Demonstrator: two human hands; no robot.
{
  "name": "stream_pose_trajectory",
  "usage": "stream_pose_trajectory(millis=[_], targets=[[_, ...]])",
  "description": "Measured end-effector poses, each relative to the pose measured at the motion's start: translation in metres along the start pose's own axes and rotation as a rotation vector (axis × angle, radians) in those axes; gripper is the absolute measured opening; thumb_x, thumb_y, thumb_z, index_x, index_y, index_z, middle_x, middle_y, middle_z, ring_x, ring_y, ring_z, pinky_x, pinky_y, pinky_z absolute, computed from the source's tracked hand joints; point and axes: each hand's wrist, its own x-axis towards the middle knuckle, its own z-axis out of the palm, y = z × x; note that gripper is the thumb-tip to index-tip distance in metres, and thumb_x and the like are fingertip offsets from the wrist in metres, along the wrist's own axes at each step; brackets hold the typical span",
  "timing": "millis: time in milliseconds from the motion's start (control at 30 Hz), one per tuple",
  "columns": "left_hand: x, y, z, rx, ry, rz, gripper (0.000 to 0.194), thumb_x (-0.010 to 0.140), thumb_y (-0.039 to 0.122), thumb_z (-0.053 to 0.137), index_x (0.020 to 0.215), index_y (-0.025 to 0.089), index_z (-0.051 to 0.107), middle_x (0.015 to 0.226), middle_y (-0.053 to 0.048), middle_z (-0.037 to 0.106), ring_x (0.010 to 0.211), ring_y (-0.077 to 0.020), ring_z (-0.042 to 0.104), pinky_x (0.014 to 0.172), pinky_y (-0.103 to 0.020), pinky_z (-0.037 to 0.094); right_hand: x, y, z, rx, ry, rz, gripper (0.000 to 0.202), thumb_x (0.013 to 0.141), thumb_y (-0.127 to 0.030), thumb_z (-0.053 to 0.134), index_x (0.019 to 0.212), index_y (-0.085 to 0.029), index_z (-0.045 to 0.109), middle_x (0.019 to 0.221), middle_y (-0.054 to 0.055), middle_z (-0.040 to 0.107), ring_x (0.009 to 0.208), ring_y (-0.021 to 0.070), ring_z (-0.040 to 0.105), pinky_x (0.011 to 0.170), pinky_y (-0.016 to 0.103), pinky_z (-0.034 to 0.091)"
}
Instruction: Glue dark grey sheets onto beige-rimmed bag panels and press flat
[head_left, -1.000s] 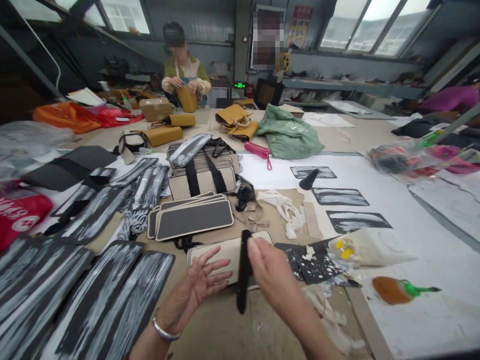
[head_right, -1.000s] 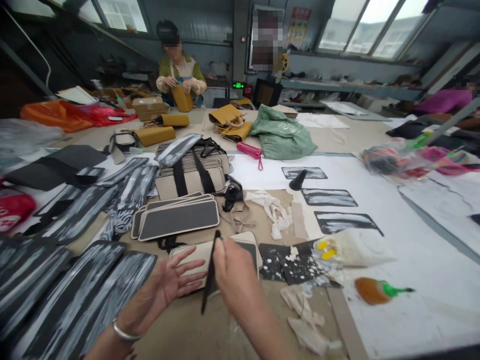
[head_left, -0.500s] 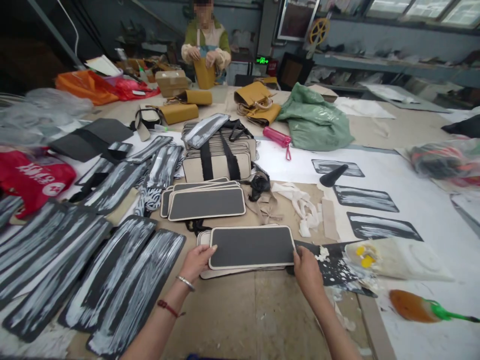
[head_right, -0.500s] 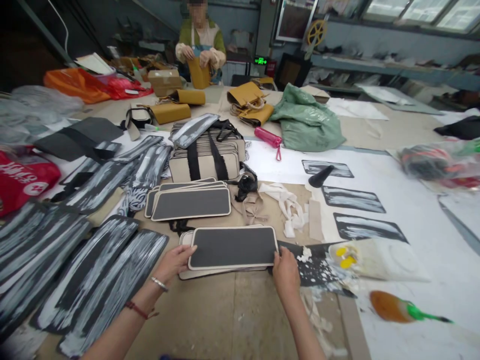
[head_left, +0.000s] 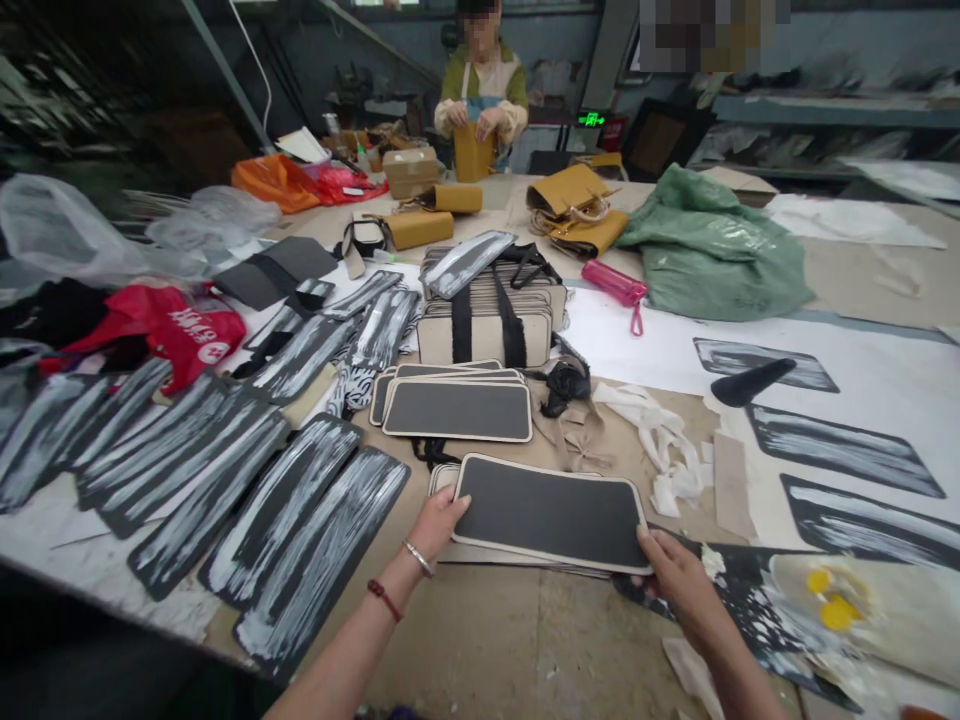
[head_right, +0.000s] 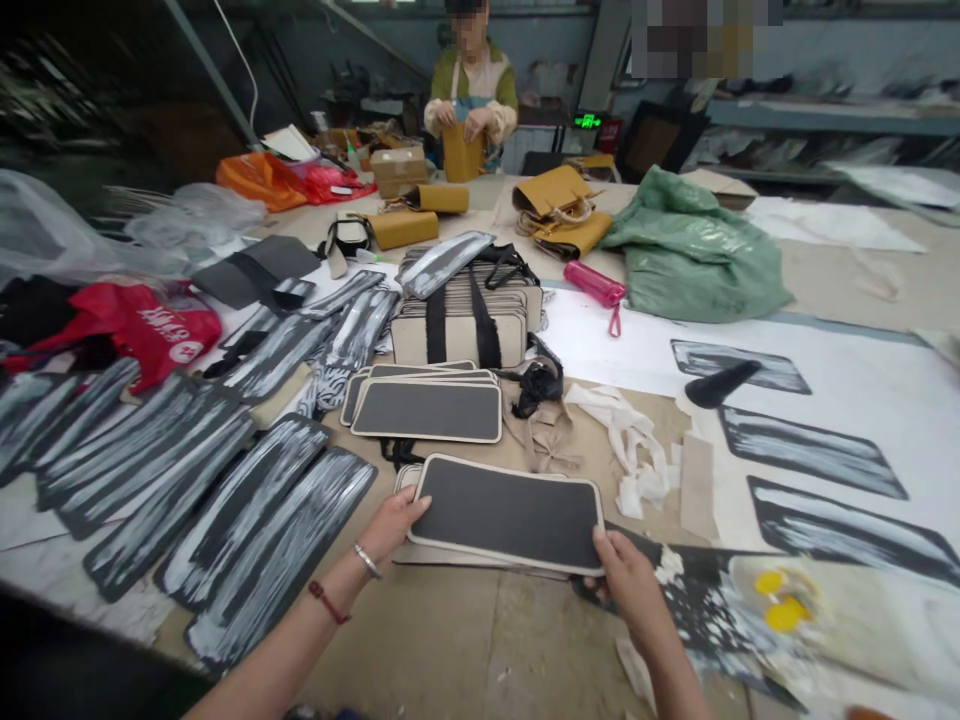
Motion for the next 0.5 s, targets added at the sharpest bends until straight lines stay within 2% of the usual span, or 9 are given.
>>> stream_pose_trajectory(millis=[100,167,233,300,400,467,500], targets=[[-0.004,0.002,-0.009,-0.022,0.017,0.039,0.046,0.056,0.041,0.067,0.091,0.011,0.061,0.076,-0.006,0.069,0.077,-0.0215,0.063,0.072,-0.033,0.050,-0.003,-0.001,0.007,-0.069,-0.053,0.012,0.042,0.065,-0.063,0.044,0.065,-0.021,0.044,0.038,-0.005,0.047,0.035,0.0112,0.041,0.037,0.023,0.030],[-0.005,0.006,-0.018,-0.024,0.033,0.061,0.045,0.056,0.042,0.067,0.089,0.012,0.061,0.077,-0.006,0.069,0.080,-0.0227,0.063,0.074,-0.034,0.050,0.002,-0.003,0.014,-0.112,-0.025,-0.023,0.042,0.065,-0.063,0.043,0.063,-0.022,0.043,0.036,-0.005,0.044,0.033,0.0112,0.040,0.037,0.023,0.030],[-0.003,0.020,-0.028,-0.010,0.058,0.071,0.044,0.056,0.043,0.067,0.088,0.013,0.060,0.079,-0.006,0.069,0.082,-0.0234,0.063,0.076,-0.035,0.050,0.011,-0.014,0.026,-0.120,0.024,-0.086,0.040,0.066,-0.062,0.042,0.061,-0.022,0.042,0.038,-0.006,0.043,0.034,0.0116,0.041,0.037,0.024,0.031],[0.000,0.045,-0.041,0.023,0.079,0.071,0.046,0.055,0.043,0.067,0.090,0.014,0.059,0.082,-0.006,0.069,0.084,-0.0240,0.063,0.077,-0.036,0.050,0.020,-0.039,0.043,-0.126,0.065,-0.180,0.036,0.068,-0.058,0.041,0.059,-0.022,0.041,0.044,-0.006,0.043,0.036,0.0118,0.044,0.038,0.024,0.033],[0.006,0.098,-0.067,0.127,0.146,0.113,0.061,0.056,0.047,0.066,0.105,0.012,0.053,0.093,-0.011,0.067,0.092,-0.0279,0.061,0.081,-0.039,0.049,0.030,-0.092,0.071,-0.189,0.113,-0.361,0.030,0.077,-0.046,0.035,0.060,-0.021,0.043,0.053,-0.002,0.050,0.043,0.0127,0.050,0.044,0.024,0.038],[0.015,0.126,-0.088,0.277,0.356,0.199,0.078,0.059,0.051,0.064,0.122,0.014,0.039,0.109,-0.014,0.060,0.104,-0.0335,0.054,0.086,-0.047,0.045,0.034,-0.124,0.083,-0.280,0.165,-0.439,0.032,0.084,-0.036,0.025,0.078,-0.019,0.051,0.062,0.001,0.057,0.049,0.0140,0.054,0.052,0.026,0.041],[0.021,0.133,-0.099,0.393,0.428,0.268,0.086,0.060,0.053,0.063,0.129,0.015,0.028,0.119,-0.016,0.053,0.112,-0.0367,0.047,0.090,-0.051,0.041,0.036,-0.134,0.085,-0.297,0.207,-0.459,0.029,0.084,-0.033,0.029,0.084,-0.018,0.054,0.069,0.003,0.060,0.059,0.0153,0.058,0.059,0.026,0.043]])
